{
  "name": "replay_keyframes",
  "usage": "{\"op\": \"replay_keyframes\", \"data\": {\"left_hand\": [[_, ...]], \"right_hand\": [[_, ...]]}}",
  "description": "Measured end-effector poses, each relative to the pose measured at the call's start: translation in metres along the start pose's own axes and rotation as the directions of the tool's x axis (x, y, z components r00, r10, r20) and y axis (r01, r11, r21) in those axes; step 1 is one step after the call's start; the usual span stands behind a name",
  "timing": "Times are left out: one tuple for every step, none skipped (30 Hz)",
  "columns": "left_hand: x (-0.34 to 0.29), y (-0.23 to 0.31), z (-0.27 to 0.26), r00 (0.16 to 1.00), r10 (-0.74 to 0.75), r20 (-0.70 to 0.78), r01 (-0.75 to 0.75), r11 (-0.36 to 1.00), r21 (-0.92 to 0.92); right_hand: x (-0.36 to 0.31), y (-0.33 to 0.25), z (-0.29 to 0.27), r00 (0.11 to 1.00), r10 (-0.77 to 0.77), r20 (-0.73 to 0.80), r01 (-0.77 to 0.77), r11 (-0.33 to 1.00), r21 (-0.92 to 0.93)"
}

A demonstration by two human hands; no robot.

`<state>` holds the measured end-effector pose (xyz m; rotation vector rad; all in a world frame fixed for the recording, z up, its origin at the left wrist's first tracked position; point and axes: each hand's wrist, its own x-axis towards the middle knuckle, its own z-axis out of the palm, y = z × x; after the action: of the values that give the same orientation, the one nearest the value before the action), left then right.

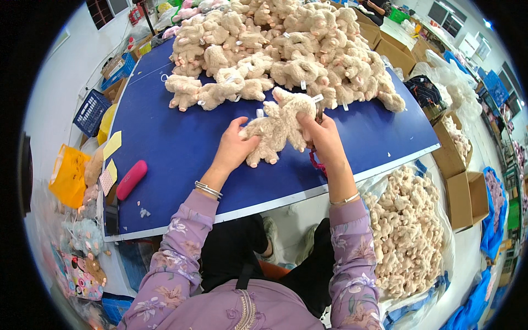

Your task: The person trims loose threads and excess fabric from small stuffed animals using scissors. The person handles each toy one at a time, snips visible threads, and places the finished items into a large white sack.

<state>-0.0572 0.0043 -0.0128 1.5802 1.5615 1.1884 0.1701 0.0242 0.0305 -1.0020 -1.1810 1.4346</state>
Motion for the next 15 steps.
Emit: {"op": "replay_keyframes", "data": {"left_hand": [[0.003, -0.005, -0.001, 1.0, 0.022, 0.013, -0.021, 0.998, -0.057], [0.005, -0.01, -0.001, 0.999, 0.044, 0.025, -0.041, 0.993, -0.114], [0.004, -0.005, -0.002, 0.998, -0.002, 0.069, 0.02, 0.965, -0.263], [0.003, 0.001, -0.004, 0.993, -0.053, 0.101, 0.083, 0.943, -0.322], [0.003, 0.003, -0.003, 0.993, -0.052, 0.108, 0.09, 0.917, -0.389], [0.002, 0.004, -0.004, 0.993, -0.053, 0.109, 0.097, 0.886, -0.454], [0.001, 0.006, -0.004, 0.993, -0.047, 0.111, 0.095, 0.867, -0.489], [0.0, 0.007, -0.004, 0.993, -0.041, 0.113, 0.094, 0.847, -0.523], [0.0, 0.008, -0.005, 0.993, -0.032, 0.112, 0.089, 0.825, -0.558], [-0.001, 0.009, -0.005, 0.993, -0.036, 0.109, 0.094, 0.797, -0.597], [-0.002, 0.01, -0.005, 0.993, -0.04, 0.107, 0.099, 0.767, -0.634], [-0.002, 0.011, -0.005, 0.994, -0.042, 0.104, 0.101, 0.734, -0.671], [-0.002, 0.013, -0.006, 0.993, -0.036, 0.111, 0.104, 0.702, -0.704], [-0.003, 0.014, -0.008, 0.993, -0.03, 0.117, 0.107, 0.669, -0.736], [-0.003, 0.015, -0.008, 0.992, -0.023, 0.122, 0.109, 0.633, -0.766]], "right_hand": [[0.003, 0.004, -0.005, 1.0, 0.001, 0.017, -0.002, 0.999, 0.044], [0.005, 0.007, -0.009, 1.0, 0.017, -0.002, -0.017, 0.998, 0.068], [0.006, 0.009, -0.011, 0.999, 0.036, -0.021, -0.033, 0.995, 0.095], [0.007, 0.011, -0.014, 0.998, 0.054, -0.04, -0.049, 0.991, 0.123], [0.006, 0.012, -0.021, 0.997, 0.081, -0.018, -0.078, 0.99, 0.117], [0.005, 0.011, -0.022, 0.996, 0.089, 0.009, -0.09, 0.99, 0.107], [0.002, 0.01, -0.023, 0.995, 0.098, 0.037, -0.101, 0.99, 0.096], [0.0, 0.009, -0.024, 0.992, 0.106, 0.065, -0.112, 0.99, 0.086], [-0.001, 0.008, -0.024, 0.993, 0.094, 0.07, -0.1, 0.992, 0.077], [-0.002, 0.007, -0.025, 0.994, 0.083, 0.076, -0.088, 0.994, 0.068], [-0.004, 0.007, -0.025, 0.994, 0.071, 0.082, -0.076, 0.995, 0.06], [-0.004, 0.007, -0.027, 0.997, 0.073, 0.04, -0.074, 0.997, 0.036], [-0.004, 0.008, -0.029, 0.997, 0.073, -0.002, -0.073, 0.997, 0.012], [-0.005, 0.009, -0.031, 0.996, 0.073, -0.043, -0.073, 0.997, -0.011], [-0.004, 0.009, -0.033, 0.994, 0.07, -0.083, -0.074, 0.997, -0.035]]}}
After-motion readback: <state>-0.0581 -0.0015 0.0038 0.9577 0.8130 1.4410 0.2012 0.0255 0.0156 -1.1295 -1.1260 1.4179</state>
